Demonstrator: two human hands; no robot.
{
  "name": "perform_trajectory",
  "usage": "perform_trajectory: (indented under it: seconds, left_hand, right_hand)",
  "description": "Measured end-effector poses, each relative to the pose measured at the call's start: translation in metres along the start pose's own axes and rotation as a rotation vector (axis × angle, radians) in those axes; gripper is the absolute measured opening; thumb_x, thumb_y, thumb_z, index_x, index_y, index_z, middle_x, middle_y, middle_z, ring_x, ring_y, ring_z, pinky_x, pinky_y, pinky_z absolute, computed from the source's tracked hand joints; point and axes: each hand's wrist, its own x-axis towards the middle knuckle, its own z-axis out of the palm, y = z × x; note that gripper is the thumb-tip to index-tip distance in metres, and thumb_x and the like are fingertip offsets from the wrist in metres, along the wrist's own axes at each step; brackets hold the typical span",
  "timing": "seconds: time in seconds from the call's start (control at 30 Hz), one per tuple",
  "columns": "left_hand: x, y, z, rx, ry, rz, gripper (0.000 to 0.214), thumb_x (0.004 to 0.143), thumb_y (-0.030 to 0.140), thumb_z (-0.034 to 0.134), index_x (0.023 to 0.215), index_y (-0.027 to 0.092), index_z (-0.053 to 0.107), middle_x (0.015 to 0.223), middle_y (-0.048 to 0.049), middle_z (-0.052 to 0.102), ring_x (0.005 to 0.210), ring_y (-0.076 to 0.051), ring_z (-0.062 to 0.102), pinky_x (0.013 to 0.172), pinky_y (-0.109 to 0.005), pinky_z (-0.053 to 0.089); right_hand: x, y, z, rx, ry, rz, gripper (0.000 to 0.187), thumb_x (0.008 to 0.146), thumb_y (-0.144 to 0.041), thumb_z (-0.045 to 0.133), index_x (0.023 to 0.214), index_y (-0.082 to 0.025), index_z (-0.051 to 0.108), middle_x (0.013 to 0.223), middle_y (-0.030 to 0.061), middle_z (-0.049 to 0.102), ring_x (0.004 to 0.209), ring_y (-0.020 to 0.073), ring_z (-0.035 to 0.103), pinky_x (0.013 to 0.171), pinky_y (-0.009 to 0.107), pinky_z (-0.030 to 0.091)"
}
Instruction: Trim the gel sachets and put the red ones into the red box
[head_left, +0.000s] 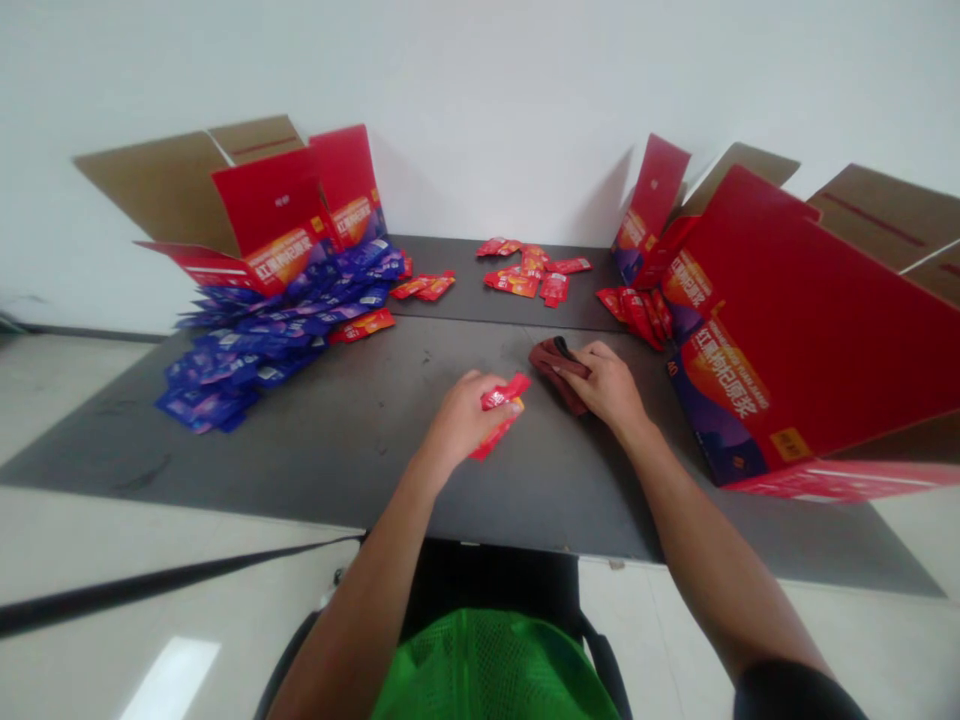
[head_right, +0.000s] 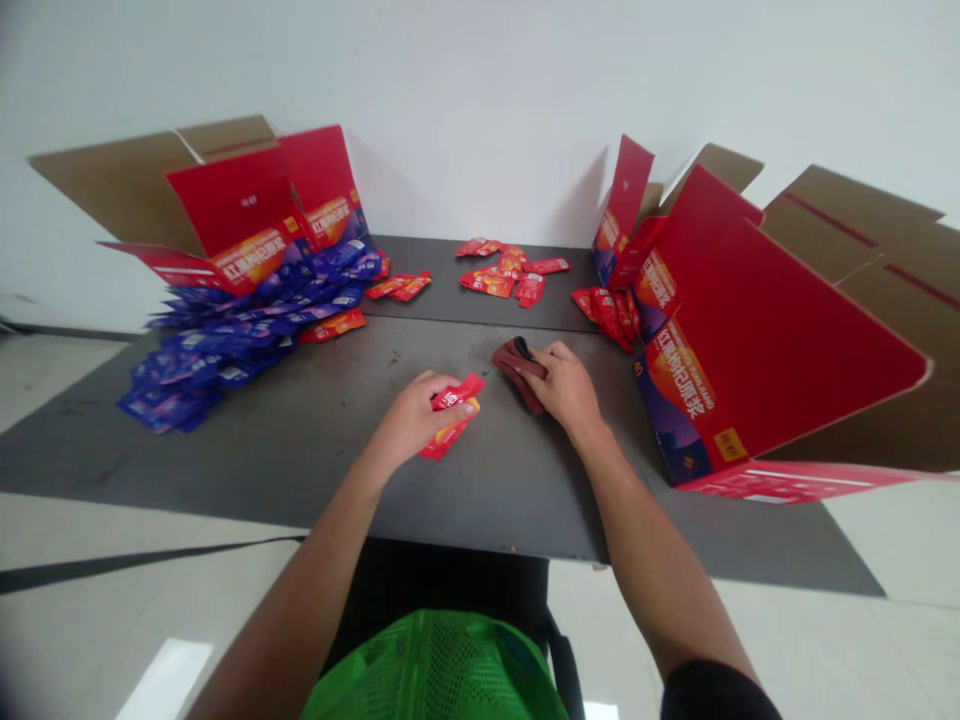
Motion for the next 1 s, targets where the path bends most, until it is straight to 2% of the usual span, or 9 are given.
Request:
perform_trajectory:
  seconds: [0.1,0.2,0.33,0.47,0.53,0.63,0.8,1.0]
  left_hand:
    - [-0.020,0.013,-0.012,-0.109,0.028,0.182,0.009,0.090,0.028,0.073,0.098,0.025,0.075,0.099,-0.0005,0.062,0.089,-0.015,0.063,0.084,-0.029,0.047]
    - [-0.047,0.012,-0.016,-0.005,-0.043,0.294,0.012,0.092,0.017,0.069,0.095,0.027,0.075,0.104,0.0005,0.066,0.101,-0.017,0.063,0.097,-0.036,0.041]
    - [-0.081,-0.001,-0.014,0.155,-0.211,0.317,0.022,0.092,0.009,0.066,0.100,0.029,0.073,0.116,0.0025,0.070,0.114,-0.018,0.061,0.108,-0.041,0.031]
    - [-0.107,-0.003,-0.017,0.233,-0.333,0.297,0.033,0.093,0.026,0.071,0.124,0.034,0.068,0.140,-0.0001,0.062,0.137,-0.024,0.049,0.117,-0.047,0.024]
    - [-0.119,0.002,-0.014,0.285,-0.311,0.282,0.038,0.094,0.036,0.070,0.131,0.035,0.064,0.148,-0.0023,0.056,0.143,-0.027,0.042,0.119,-0.050,0.023]
    - [-0.133,0.011,0.001,0.376,-0.200,0.242,0.045,0.096,0.044,0.065,0.139,0.033,0.059,0.150,-0.0076,0.052,0.140,-0.030,0.043,0.113,-0.051,0.033]
    - [-0.142,0.015,0.027,0.455,-0.150,0.238,0.046,0.100,0.049,0.056,0.141,0.028,0.057,0.141,-0.0099,0.059,0.128,-0.031,0.051,0.102,-0.049,0.040]
    - [-0.151,0.008,0.015,0.433,-0.127,0.245,0.038,0.103,0.047,0.051,0.132,0.026,0.063,0.141,-0.0069,0.062,0.133,-0.028,0.051,0.106,-0.048,0.033]
  right_hand:
    - [0.000,0.003,0.001,0.017,0.009,0.009,0.034,0.097,-0.043,0.058,0.119,-0.024,0.075,0.091,0.0068,0.059,0.084,0.0223,0.060,0.072,0.033,0.047]
    - [0.000,0.005,0.003,0.019,0.010,0.007,0.035,0.096,-0.046,0.059,0.118,-0.025,0.076,0.090,0.0059,0.057,0.084,0.0225,0.059,0.071,0.033,0.046]
    - [-0.001,0.006,0.006,0.033,0.013,0.005,0.036,0.095,-0.048,0.061,0.120,-0.026,0.075,0.087,0.0050,0.055,0.082,0.0219,0.058,0.070,0.032,0.045]
    - [-0.001,0.004,0.008,0.043,0.006,0.007,0.037,0.095,-0.046,0.062,0.123,-0.027,0.074,0.086,0.0043,0.053,0.080,0.0213,0.057,0.068,0.031,0.044]
    - [-0.001,0.003,0.008,0.041,0.013,0.008,0.038,0.095,-0.045,0.062,0.126,-0.026,0.073,0.085,0.0042,0.053,0.080,0.0213,0.056,0.068,0.031,0.044]
    - [-0.001,0.002,0.008,0.047,0.011,0.002,0.036,0.095,-0.044,0.062,0.123,-0.025,0.075,0.086,0.0048,0.054,0.079,0.0212,0.056,0.069,0.031,0.045]
    - [-0.001,0.000,0.008,0.057,-0.002,-0.004,0.034,0.095,-0.046,0.062,0.117,-0.025,0.077,0.085,0.0050,0.055,0.081,0.0217,0.056,0.071,0.031,0.046]
    - [0.000,-0.006,0.005,0.070,-0.035,-0.049,0.034,0.096,-0.045,0.060,0.117,-0.024,0.077,0.088,0.0054,0.056,0.084,0.0218,0.058,0.073,0.032,0.047]
